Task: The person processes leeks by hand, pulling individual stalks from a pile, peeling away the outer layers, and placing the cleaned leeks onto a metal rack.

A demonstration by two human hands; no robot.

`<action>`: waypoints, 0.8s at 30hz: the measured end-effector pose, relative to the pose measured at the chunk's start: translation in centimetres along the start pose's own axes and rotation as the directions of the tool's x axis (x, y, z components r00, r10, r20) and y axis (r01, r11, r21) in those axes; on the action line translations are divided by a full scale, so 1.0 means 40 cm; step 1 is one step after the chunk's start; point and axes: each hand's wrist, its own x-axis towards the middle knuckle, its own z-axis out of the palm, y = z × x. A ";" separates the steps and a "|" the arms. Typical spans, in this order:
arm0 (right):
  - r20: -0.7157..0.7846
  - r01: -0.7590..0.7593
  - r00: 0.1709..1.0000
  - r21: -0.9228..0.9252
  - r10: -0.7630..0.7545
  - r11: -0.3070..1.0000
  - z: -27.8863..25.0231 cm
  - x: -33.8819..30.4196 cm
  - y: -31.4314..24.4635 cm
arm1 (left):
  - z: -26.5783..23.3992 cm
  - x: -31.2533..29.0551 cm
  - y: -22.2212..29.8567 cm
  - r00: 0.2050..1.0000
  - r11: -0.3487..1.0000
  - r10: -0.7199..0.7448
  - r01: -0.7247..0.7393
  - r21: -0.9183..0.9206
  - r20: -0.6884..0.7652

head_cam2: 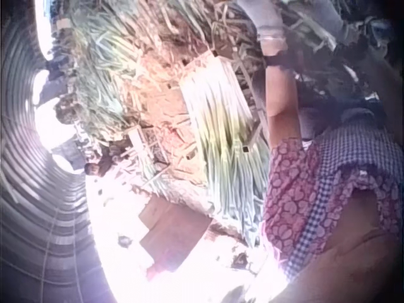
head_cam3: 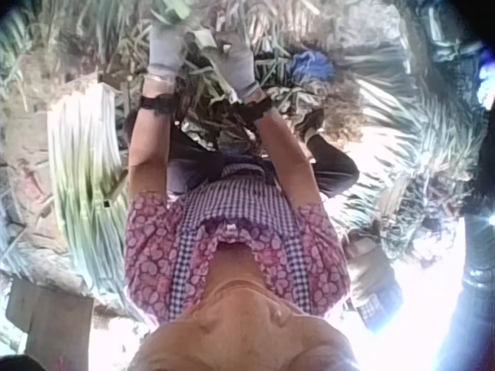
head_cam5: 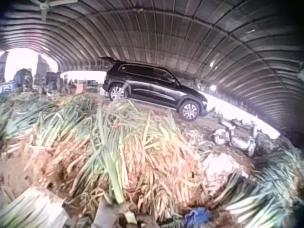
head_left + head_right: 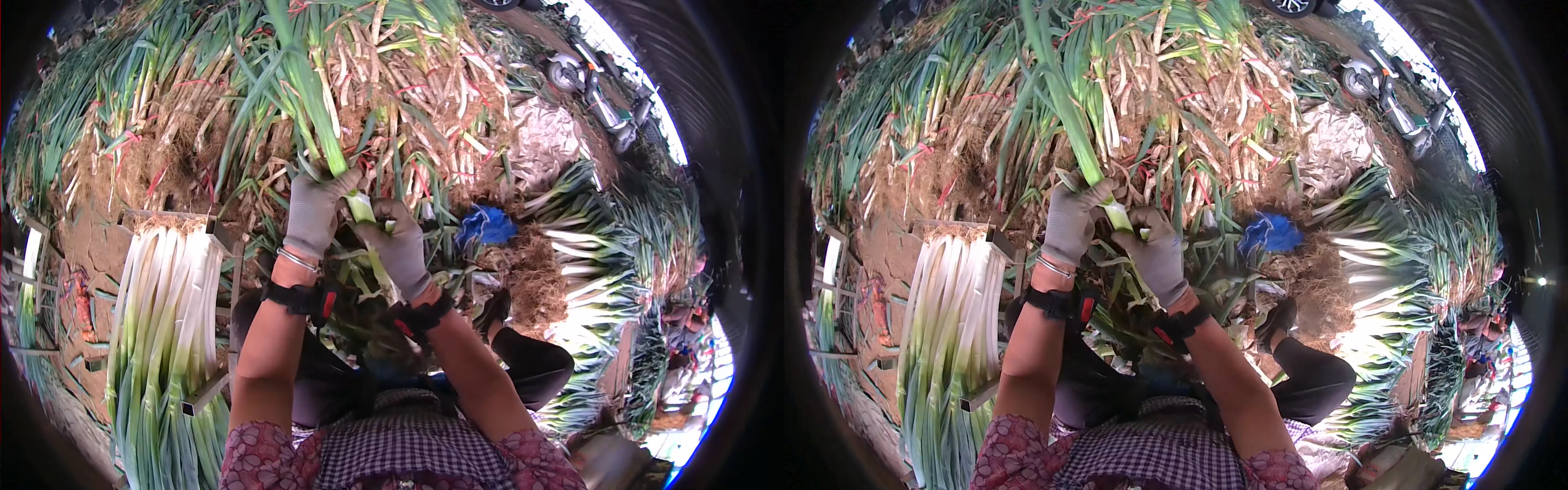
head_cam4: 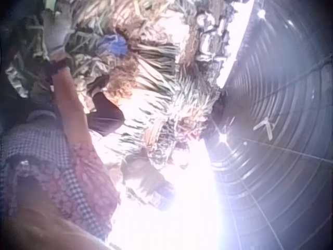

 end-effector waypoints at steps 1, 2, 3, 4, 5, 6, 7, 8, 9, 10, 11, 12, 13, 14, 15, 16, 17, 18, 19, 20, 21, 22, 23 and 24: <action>0.055 0.007 0.998 0.093 -0.012 0.996 -0.008 -0.008 0.012 | -0.004 0.011 -0.013 0.996 0.996 0.067 -0.064 0.070 -0.050; 0.055 0.005 0.998 0.093 -0.010 0.996 -0.031 -0.020 0.014 | -0.010 0.018 -0.006 0.997 0.996 0.065 -0.062 0.069 -0.050; 0.209 0.039 0.976 0.064 -0.051 0.997 -0.063 -0.045 0.016 | -0.025 0.022 0.008 0.988 0.995 0.103 -0.100 0.031 -0.117; 0.356 0.077 0.931 0.036 -0.085 0.996 -0.106 -0.077 0.017 | -0.033 0.023 0.024 0.974 0.990 0.135 -0.139 -0.008 -0.180; 0.464 0.060 0.885 -0.025 -0.041 0.998 -0.150 -0.138 0.051 | -0.034 0.016 0.056 0.969 0.981 0.189 -0.194 -0.010 -0.161; 0.563 0.052 0.827 -0.089 0.007 0.995 -0.189 -0.200 0.079 | -0.051 0.015 0.082 0.965 0.982 0.169 -0.181 -0.045 -0.200; 0.567 0.053 0.824 -0.081 0.002 0.995 -0.215 -0.239 0.076 | -0.061 0.008 0.085 0.965 0.985 0.157 -0.167 -0.033 -0.209; 0.593 -0.212 0.769 -0.116 0.239 0.970 -0.241 -0.275 0.065 | -0.065 0.001 0.076 0.968 0.989 0.137 -0.145 -0.024 -0.210; 0.608 -0.459 0.653 -0.157 0.452 0.874 -0.256 -0.297 0.063 | -0.051 -0.004 0.058 0.968 0.991 0.126 -0.133 -0.018 -0.218; 0.606 -0.463 0.653 -0.155 0.454 0.873 -0.259 -0.302 0.070 | -0.039 -0.008 0.037 0.967 0.993 0.116 -0.122 -0.012 -0.227; 0.602 -0.388 0.684 -0.180 0.413 0.904 -0.258 -0.288 0.072 | -0.032 -0.005 0.030 0.966 0.990 0.140 -0.143 0.003 -0.217; 0.600 -0.310 0.710 -0.205 0.369 0.929 -0.257 -0.272 0.071 | -0.033 -0.004 0.031 0.968 0.990 0.141 -0.143 0.004 -0.209; 0.594 -0.329 0.697 -0.234 0.403 0.915 -0.263 -0.264 0.062 | -0.039 -0.003 0.036 0.965 0.987 0.150 -0.158 -0.020 -0.213; 0.594 -0.327 0.698 -0.234 0.401 0.916 -0.260 -0.267 0.066 | -0.039 -0.004 0.045 0.962 0.984 0.160 -0.174 -0.045 -0.222; 0.469 -0.315 0.793 -0.233 0.390 0.920 -0.254 -0.275 0.071 | -0.043 -0.003 0.054 0.957 0.984 0.177 -0.178 0.016 -0.228; 0.334 -0.303 0.868 -0.233 0.368 0.924 -0.245 -0.280 0.076 | -0.039 -0.001 0.057 0.957 0.984 0.179 -0.180 0.017 -0.230; 0.249 -0.179 0.923 -0.401 0.295 0.898 -0.225 -0.275 0.054 | -0.043 -0.003 0.064 0.951 0.979 0.201 -0.202 0.022 -0.233; 0.248 -0.185 0.921 -0.402 0.301 0.897 -0.207 -0.265 0.041 | -0.040 -0.006 0.065 0.951 0.977 0.213 -0.213 0.022 -0.226; 0.234 -0.184 0.918 -0.465 0.320 0.866 -0.188 -0.244 0.034 | -0.037 -0.007 0.066 0.953 0.979 0.205 -0.201 0.040 -0.223; 0.214 -0.180 0.918 -0.526 0.335 0.831 -0.177 -0.227 0.032 | -0.030 -0.004 0.067 0.955 0.979 0.203 -0.199 0.040 -0.218; 0.283 -0.208 0.876 -0.510 0.391 0.835 -0.165 -0.226 0.069 | -0.021 -0.003 0.065 0.955 0.978 0.203 -0.207 0.003 -0.216; 0.279 -0.210 0.877 -0.510 0.392 0.834 -0.164 -0.232 0.076 | -0.013 -0.003 0.062 0.955 0.976 0.203 -0.215 -0.035 -0.215; 0.344 -0.296 0.809 -0.463 0.477 0.836 -0.158 -0.229 0.069 | -0.010 -0.008 0.053 0.948 0.969 0.247 -0.248 0.021 -0.200; 0.411 -0.383 0.728 -0.420 0.549 0.823 -0.151 -0.225 0.062 | -0.005 -0.002 0.050 0.946 0.968 0.249 -0.250 0.022 -0.205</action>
